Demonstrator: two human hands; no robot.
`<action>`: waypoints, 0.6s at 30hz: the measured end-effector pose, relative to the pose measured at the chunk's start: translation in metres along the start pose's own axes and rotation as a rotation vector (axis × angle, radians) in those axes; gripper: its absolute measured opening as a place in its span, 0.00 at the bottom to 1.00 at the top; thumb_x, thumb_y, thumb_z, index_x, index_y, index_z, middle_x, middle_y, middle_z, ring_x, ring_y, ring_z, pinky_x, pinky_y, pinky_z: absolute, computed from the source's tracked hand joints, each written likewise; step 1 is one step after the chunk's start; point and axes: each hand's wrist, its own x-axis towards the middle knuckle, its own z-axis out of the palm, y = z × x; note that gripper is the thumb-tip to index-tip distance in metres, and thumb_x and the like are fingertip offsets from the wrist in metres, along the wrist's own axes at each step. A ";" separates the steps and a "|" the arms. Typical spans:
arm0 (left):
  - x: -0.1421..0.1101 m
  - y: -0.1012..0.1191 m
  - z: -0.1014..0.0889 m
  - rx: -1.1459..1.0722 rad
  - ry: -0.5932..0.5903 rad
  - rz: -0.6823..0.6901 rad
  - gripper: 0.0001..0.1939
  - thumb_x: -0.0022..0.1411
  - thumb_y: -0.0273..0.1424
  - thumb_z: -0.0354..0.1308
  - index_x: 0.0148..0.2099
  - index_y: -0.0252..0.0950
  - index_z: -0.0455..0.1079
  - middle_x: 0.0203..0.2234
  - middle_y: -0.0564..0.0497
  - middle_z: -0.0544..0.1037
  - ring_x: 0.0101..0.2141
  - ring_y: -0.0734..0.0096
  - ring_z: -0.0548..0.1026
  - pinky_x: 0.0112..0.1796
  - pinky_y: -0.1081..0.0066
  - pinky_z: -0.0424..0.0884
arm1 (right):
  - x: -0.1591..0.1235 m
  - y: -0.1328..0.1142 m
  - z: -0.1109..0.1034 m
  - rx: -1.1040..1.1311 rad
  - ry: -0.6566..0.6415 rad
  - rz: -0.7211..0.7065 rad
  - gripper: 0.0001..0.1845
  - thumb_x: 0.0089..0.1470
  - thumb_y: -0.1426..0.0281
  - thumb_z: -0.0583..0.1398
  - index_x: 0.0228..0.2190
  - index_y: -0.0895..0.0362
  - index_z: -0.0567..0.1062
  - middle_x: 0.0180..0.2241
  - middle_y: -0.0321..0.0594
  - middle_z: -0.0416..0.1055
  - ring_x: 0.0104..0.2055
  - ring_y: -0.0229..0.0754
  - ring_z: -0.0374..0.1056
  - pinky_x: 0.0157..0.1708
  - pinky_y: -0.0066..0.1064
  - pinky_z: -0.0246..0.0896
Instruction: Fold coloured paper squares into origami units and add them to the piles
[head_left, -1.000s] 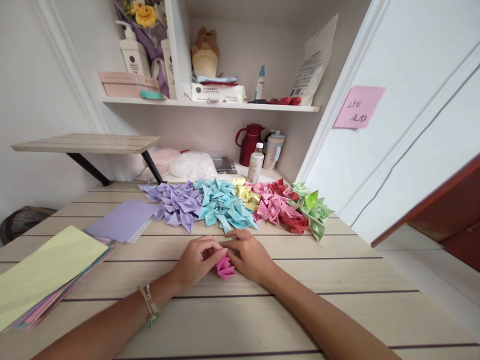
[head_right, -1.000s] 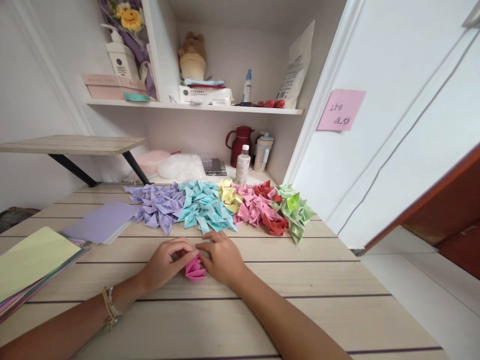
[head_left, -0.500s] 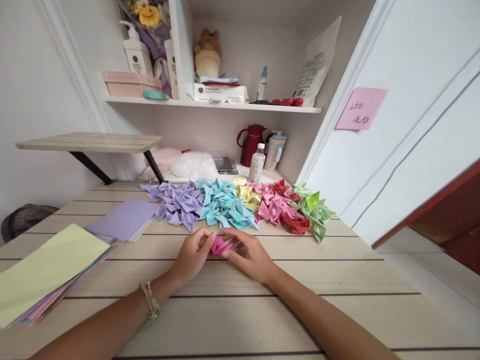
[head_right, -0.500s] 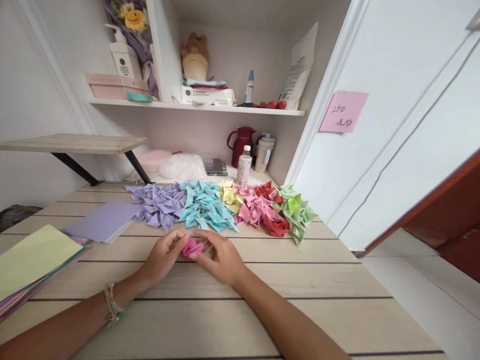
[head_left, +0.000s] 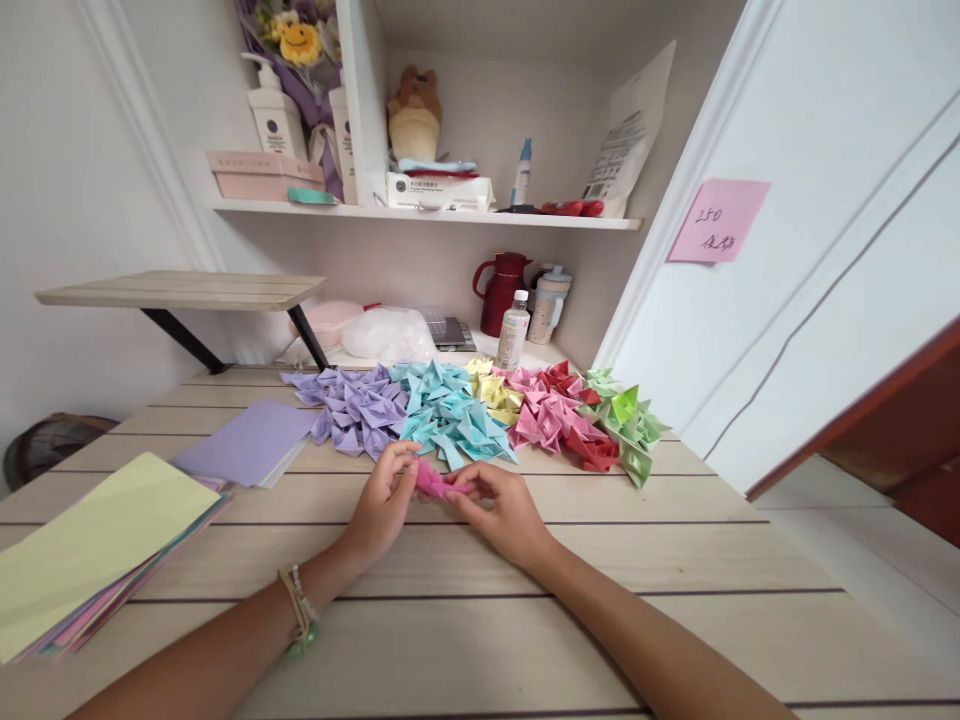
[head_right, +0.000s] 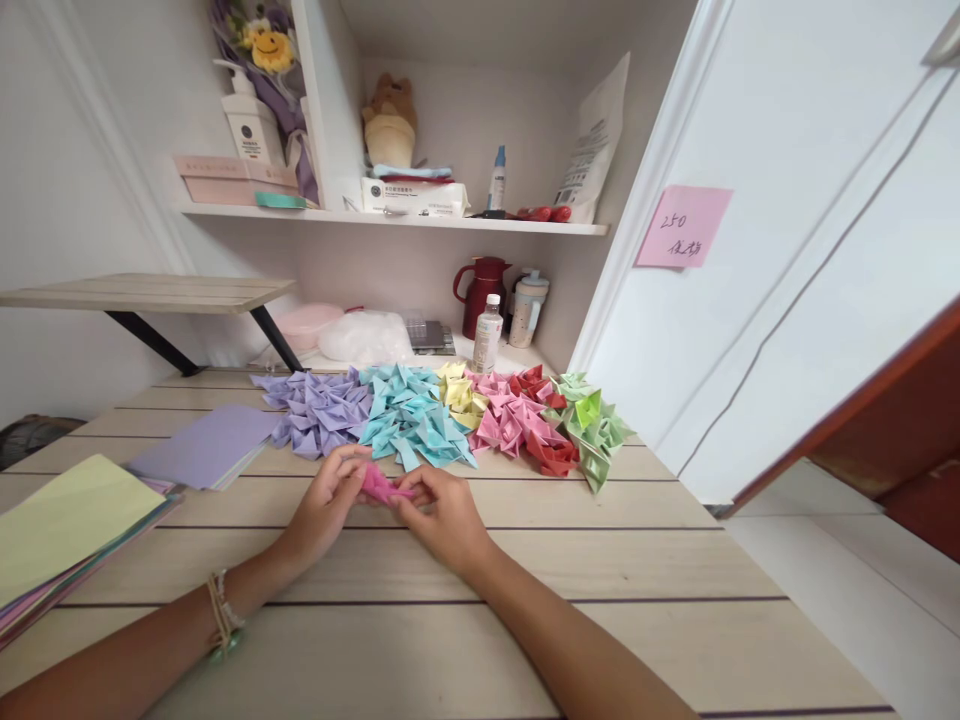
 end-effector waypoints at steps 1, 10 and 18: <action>0.000 0.000 0.000 -0.022 -0.034 -0.020 0.13 0.58 0.37 0.54 0.44 0.37 0.63 0.32 0.51 0.74 0.33 0.68 0.75 0.35 0.68 0.71 | 0.000 0.000 -0.001 0.010 0.018 -0.002 0.02 0.49 0.71 0.59 0.29 0.57 0.72 0.33 0.40 0.75 0.33 0.40 0.71 0.34 0.31 0.68; 0.000 0.000 -0.003 0.019 -0.143 0.040 0.06 0.55 0.32 0.58 0.36 0.36 0.69 0.34 0.50 0.76 0.36 0.68 0.75 0.39 0.68 0.72 | 0.001 0.003 -0.003 0.002 0.010 -0.067 0.06 0.44 0.73 0.63 0.28 0.56 0.73 0.38 0.43 0.71 0.40 0.42 0.70 0.37 0.32 0.70; 0.001 0.003 -0.004 0.131 -0.121 0.090 0.10 0.57 0.35 0.56 0.38 0.36 0.75 0.37 0.47 0.72 0.35 0.67 0.74 0.35 0.67 0.75 | 0.000 0.001 -0.004 -0.103 0.074 -0.138 0.05 0.44 0.75 0.61 0.27 0.56 0.72 0.33 0.42 0.73 0.35 0.41 0.70 0.33 0.31 0.70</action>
